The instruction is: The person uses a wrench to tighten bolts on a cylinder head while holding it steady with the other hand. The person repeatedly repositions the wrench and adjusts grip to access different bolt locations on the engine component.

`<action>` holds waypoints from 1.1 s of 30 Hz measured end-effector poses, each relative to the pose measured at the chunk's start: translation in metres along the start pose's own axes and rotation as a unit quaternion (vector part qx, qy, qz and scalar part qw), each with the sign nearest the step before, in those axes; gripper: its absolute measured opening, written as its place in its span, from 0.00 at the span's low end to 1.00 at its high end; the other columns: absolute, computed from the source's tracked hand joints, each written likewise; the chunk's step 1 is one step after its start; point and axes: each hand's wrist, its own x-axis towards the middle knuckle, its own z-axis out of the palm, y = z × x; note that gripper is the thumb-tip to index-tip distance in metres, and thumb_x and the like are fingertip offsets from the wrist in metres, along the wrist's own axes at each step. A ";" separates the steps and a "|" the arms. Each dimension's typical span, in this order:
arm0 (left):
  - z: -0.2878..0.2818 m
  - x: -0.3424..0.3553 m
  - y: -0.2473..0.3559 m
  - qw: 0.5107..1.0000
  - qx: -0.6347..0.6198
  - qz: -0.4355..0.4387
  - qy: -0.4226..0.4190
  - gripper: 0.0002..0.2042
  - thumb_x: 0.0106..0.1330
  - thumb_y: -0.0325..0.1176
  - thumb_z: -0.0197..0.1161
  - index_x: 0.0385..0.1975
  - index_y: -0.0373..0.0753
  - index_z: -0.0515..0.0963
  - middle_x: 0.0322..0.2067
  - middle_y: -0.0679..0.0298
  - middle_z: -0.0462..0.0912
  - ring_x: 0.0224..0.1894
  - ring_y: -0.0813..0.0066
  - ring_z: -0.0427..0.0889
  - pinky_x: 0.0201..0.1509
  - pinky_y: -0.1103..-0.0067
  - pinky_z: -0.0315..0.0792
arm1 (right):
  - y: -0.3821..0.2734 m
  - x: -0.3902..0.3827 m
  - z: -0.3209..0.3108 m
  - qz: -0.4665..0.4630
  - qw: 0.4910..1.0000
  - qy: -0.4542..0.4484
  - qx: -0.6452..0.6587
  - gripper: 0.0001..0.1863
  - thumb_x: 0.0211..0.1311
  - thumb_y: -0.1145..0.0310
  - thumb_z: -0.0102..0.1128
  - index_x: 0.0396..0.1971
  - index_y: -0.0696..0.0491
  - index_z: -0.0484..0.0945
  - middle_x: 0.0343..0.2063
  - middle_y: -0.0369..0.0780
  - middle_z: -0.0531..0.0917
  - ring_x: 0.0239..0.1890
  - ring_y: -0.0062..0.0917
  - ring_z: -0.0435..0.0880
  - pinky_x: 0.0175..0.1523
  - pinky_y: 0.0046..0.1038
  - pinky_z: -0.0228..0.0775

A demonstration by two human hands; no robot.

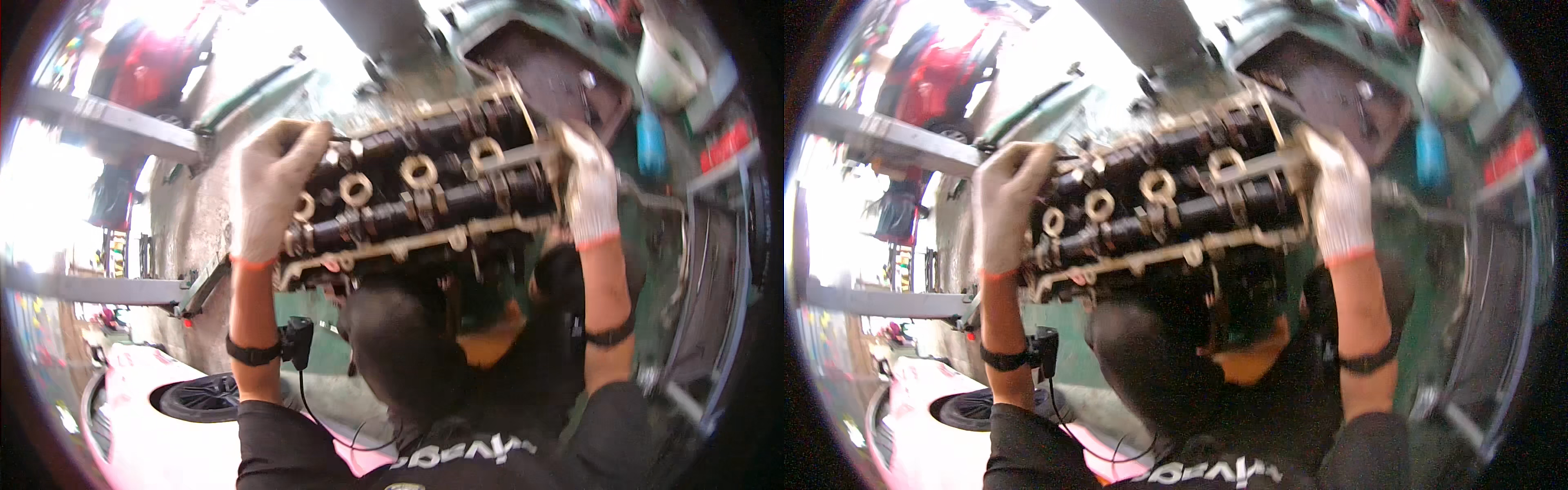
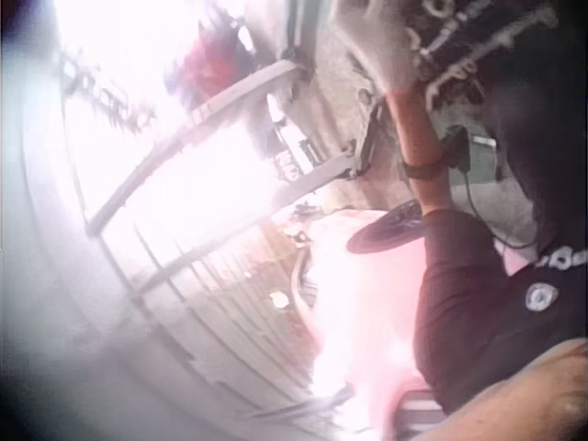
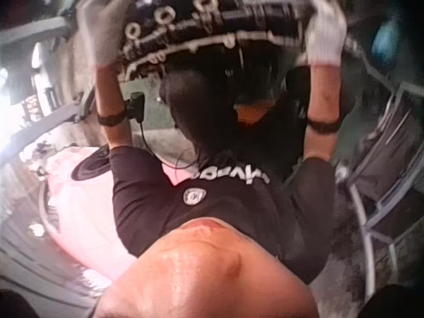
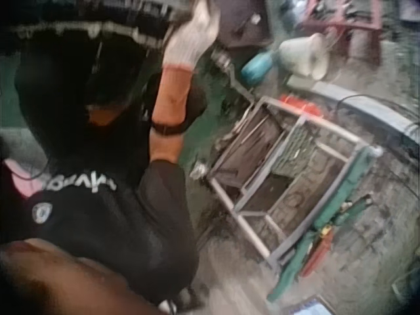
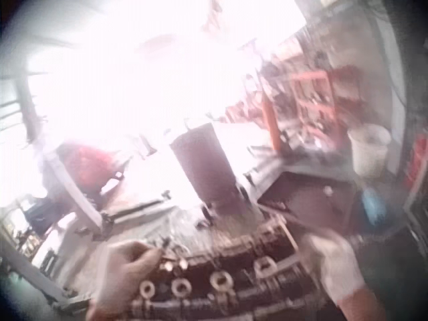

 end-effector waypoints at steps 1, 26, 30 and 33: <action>0.001 -0.018 0.010 0.998 -0.055 0.008 -0.039 0.14 0.70 0.38 0.68 0.41 0.30 0.86 0.29 0.66 0.86 0.30 0.86 0.79 0.34 0.87 0.71 | 0.000 -0.001 -0.003 -0.006 0.997 -0.003 -0.075 0.14 0.73 0.62 0.58 0.49 0.55 0.82 0.41 0.40 0.88 0.38 0.20 0.85 0.46 0.25 0.76; 0.063 -0.109 0.020 0.921 0.087 0.191 -0.327 0.13 0.65 0.31 0.70 0.48 0.36 0.84 0.43 0.55 0.87 0.44 0.58 0.87 0.50 0.71 0.79 | 0.010 0.015 -0.004 0.016 0.997 -0.039 0.062 0.07 0.71 0.71 0.62 0.41 0.60 0.82 0.30 0.43 0.88 0.24 0.22 0.85 0.27 0.21 0.77; 0.036 -0.103 0.010 0.971 0.037 0.103 -0.214 0.12 0.66 0.25 0.69 0.48 0.35 0.85 0.40 0.58 0.88 0.38 0.74 0.87 0.44 0.79 0.78 | 0.008 0.012 -0.001 0.009 0.998 -0.032 0.052 0.08 0.71 0.71 0.61 0.42 0.60 0.82 0.31 0.43 0.88 0.26 0.22 0.86 0.30 0.20 0.78; 0.017 -0.096 0.002 0.992 -0.021 0.020 -0.125 0.12 0.70 0.22 0.65 0.52 0.31 0.84 0.42 0.60 0.89 0.41 0.80 0.85 0.46 0.83 0.78 | 0.004 0.007 -0.001 -0.002 0.994 -0.071 0.087 0.07 0.71 0.73 0.60 0.42 0.60 0.81 0.33 0.44 0.88 0.27 0.23 0.86 0.31 0.21 0.79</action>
